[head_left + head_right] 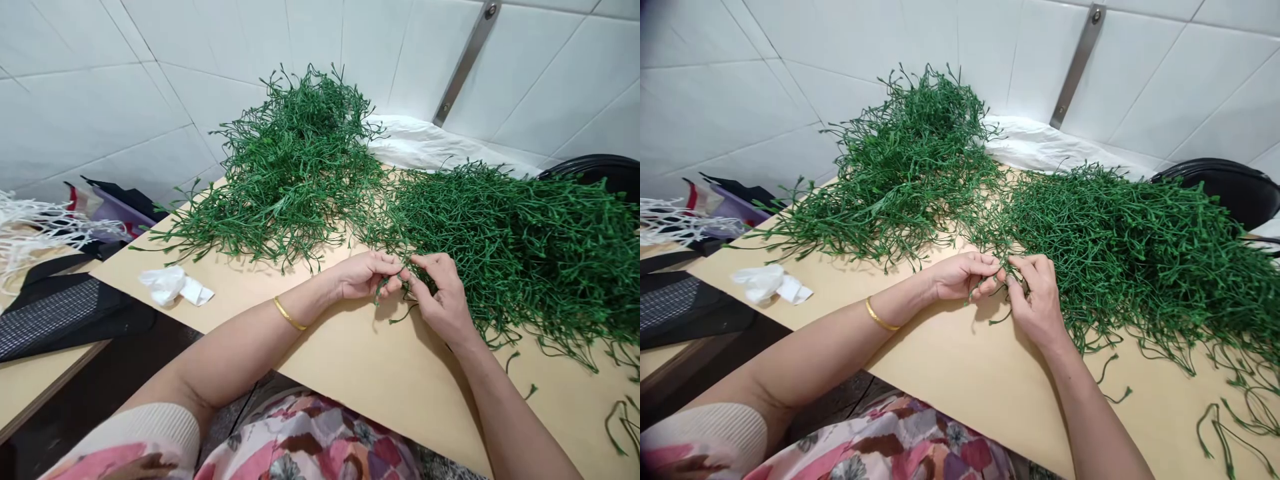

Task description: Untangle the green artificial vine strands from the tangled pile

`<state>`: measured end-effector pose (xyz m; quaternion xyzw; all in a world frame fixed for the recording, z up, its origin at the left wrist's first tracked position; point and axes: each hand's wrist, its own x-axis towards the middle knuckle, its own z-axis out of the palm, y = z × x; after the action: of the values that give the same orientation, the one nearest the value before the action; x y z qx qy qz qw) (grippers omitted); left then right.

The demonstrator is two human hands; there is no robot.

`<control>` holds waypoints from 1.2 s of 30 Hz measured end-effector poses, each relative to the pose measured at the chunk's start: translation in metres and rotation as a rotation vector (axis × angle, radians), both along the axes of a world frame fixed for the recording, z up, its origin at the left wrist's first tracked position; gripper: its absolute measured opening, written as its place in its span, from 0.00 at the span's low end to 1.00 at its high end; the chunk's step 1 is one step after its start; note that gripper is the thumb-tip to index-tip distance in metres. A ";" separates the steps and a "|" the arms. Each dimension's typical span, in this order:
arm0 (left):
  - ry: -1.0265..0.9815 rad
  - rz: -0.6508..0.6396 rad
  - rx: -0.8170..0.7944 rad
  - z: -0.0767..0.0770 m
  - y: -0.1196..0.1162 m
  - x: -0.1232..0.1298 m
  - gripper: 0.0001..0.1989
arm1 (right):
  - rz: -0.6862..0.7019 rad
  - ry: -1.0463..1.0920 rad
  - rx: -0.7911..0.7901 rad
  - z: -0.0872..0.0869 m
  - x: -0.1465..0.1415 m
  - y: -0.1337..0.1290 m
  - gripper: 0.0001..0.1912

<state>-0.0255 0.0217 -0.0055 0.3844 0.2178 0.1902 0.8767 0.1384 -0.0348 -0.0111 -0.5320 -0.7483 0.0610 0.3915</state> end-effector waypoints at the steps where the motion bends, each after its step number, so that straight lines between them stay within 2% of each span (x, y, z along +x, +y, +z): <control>1: 0.028 -0.005 0.024 0.000 0.000 0.000 0.05 | 0.011 0.058 -0.015 0.000 0.001 0.000 0.09; 4: 0.109 0.012 0.081 0.001 0.001 0.001 0.04 | 0.012 0.242 -0.109 0.001 0.005 0.000 0.04; 9: 0.147 0.165 0.218 0.002 0.000 0.003 0.02 | 0.001 0.402 -0.303 0.002 0.009 -0.003 0.08; 14: 0.161 0.226 0.311 -0.001 -0.001 0.004 0.10 | -0.026 0.254 -0.196 -0.001 0.008 -0.004 0.09; 19: 0.218 0.325 0.389 -0.005 -0.001 0.005 0.13 | -0.030 0.099 -0.146 -0.006 0.006 -0.002 0.09; 21: 0.211 0.331 0.334 -0.004 -0.001 0.006 0.13 | -0.046 0.112 -0.107 -0.007 0.006 -0.001 0.09; 25: 0.125 0.274 0.098 -0.003 -0.001 0.008 0.09 | -0.097 0.167 -0.057 -0.008 0.008 -0.001 0.09; 28: 0.046 0.311 -0.044 -0.003 0.002 0.008 0.06 | -0.119 0.168 -0.038 -0.005 0.007 -0.003 0.11; 32: -0.061 0.443 -0.179 0.000 0.007 0.005 0.08 | -0.180 0.156 0.138 0.000 0.003 -0.007 0.19; 36: -0.121 0.425 -0.219 0.002 0.007 0.002 0.10 | -0.149 0.082 0.284 0.003 0.001 -0.007 0.14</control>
<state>-0.0235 0.0289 -0.0034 0.2206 0.2604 0.3681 0.8649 0.1394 -0.0421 -0.0086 -0.5222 -0.6913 -0.0528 0.4966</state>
